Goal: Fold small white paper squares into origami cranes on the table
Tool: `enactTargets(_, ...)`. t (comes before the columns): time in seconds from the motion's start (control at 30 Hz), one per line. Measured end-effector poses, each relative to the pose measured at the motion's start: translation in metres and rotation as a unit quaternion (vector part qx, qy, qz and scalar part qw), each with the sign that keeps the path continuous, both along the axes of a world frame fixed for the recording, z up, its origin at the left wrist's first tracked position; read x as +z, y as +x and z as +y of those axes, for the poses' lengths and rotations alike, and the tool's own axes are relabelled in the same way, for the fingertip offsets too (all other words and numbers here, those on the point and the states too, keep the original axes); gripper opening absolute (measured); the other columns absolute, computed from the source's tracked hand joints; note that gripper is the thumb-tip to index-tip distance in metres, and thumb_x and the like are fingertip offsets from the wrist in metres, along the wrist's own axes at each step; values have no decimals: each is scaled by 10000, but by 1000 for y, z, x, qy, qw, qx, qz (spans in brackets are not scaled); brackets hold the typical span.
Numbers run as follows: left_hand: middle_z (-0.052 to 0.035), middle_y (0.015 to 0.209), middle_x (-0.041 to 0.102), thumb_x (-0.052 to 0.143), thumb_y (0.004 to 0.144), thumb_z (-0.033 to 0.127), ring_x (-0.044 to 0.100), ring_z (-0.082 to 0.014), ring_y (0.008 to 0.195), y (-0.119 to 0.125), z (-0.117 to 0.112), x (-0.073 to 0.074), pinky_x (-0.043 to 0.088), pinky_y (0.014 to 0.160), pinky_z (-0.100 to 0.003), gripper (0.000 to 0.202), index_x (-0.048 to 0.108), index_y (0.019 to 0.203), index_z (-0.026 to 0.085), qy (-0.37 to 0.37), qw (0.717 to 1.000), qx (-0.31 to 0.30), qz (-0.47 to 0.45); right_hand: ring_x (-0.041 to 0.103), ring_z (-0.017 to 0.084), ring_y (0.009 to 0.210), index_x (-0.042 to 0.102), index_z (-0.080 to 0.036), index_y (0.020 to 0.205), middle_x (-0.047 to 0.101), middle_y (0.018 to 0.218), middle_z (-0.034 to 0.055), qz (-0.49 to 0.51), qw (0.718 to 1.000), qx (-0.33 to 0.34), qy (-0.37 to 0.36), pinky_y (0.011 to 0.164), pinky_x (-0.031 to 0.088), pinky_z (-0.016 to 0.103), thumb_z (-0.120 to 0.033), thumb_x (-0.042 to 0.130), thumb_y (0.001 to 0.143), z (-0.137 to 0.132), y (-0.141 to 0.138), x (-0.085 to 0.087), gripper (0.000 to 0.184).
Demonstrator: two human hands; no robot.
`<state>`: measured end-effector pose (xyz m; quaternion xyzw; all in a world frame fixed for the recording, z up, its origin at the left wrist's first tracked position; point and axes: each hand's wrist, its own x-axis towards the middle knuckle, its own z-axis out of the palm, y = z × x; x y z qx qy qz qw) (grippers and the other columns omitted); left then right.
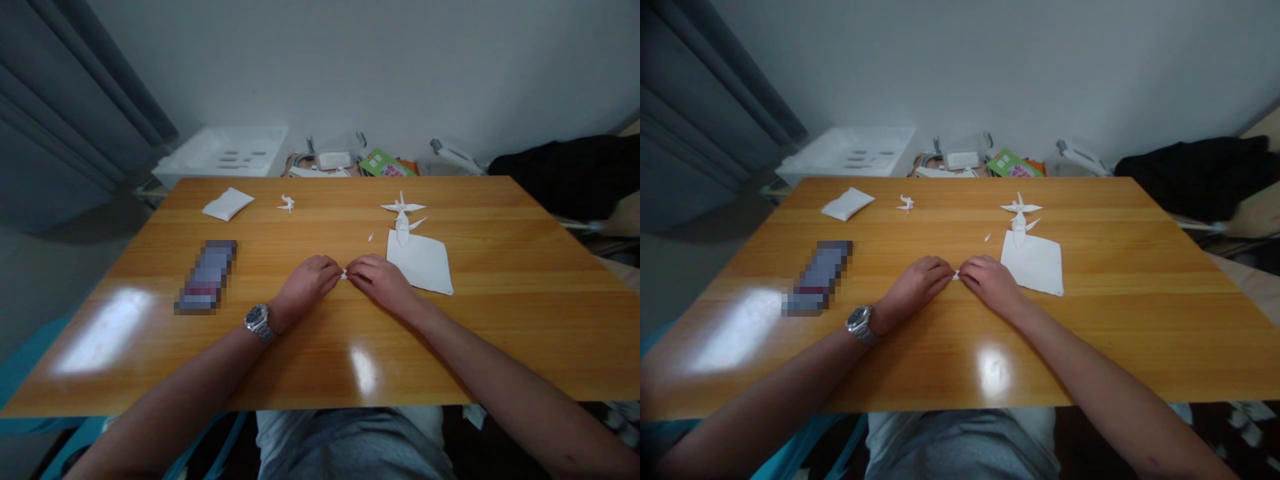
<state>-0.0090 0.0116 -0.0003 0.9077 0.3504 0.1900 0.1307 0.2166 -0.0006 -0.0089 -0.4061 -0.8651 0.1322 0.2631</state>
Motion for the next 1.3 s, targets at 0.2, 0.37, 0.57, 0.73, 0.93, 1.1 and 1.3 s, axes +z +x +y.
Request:
enactTargets(0.2,-81,1059,661,492,1031,254,604,-206,995,0,-1,0,495,935,-346,202,674,1032,166,-6,1000,-1,-14,624,236,958,684,-188,1001,706,1021,95,-22,1000,-3,10,860,506,375,-211,523,1018,-1,-3,3,164)
enactTargets(0.37,-80,1044,661,539,1012,257,609,-205,991,3,0,-1,500,921,-339,164,674,1014,164,-18,1000,3,-24,617,243,967,674,-190,999,698,1021,100,-18,1000,1,11,871,500,386,-202,518,1016,-2,-3,3,158)
enactTargets(0.57,-78,1032,663,525,1019,252,606,-205,973,4,-1,-2,495,914,-338,176,669,994,154,-5,999,7,-32,621,237,982,661,-199,1059,691,1040,84,21,1000,0,-17,876,502,378,-203,552,1002,-2,-1,0,123)
enactTargets(0.73,-70,1034,659,535,1017,257,610,-203,968,4,0,-5,498,889,-330,141,645,1034,171,-14,999,7,-46,625,247,1001,670,-194,1089,671,1059,94,34,999,-12,-24,880,514,390,-224,629,962,1,1,-4,136)
enactTargets(0.93,-53,1026,662,543,1014,259,608,-208,965,3,-2,-5,496,862,-333,124,598,1101,190,-31,998,23,-55,627,238,960,684,-184,992,670,1010,89,39,999,-13,-25,855,515,385,-220,635,962,1,-1,-3,68)
enactTargets(1.1,-65,1031,665,519,1025,253,613,-204,975,4,-2,-6,496,887,-336,160,627,1117,178,-28,997,23,-68,622,228,934,680,-187,965,670,981,83,47,999,-11,-16,837,508,371,-218,607,982,-1,-1,-1,81)
enactTargets(1.3,-67,1011,663,543,1018,279,613,-201,956,3,-1,-5,493,888,-335,189,694,1053,170,-21,997,19,-65,621,218,914,681,-196,959,666,964,78,61,998,-16,-24,814,501,356,-207,578,994,-1,-1,0,109)
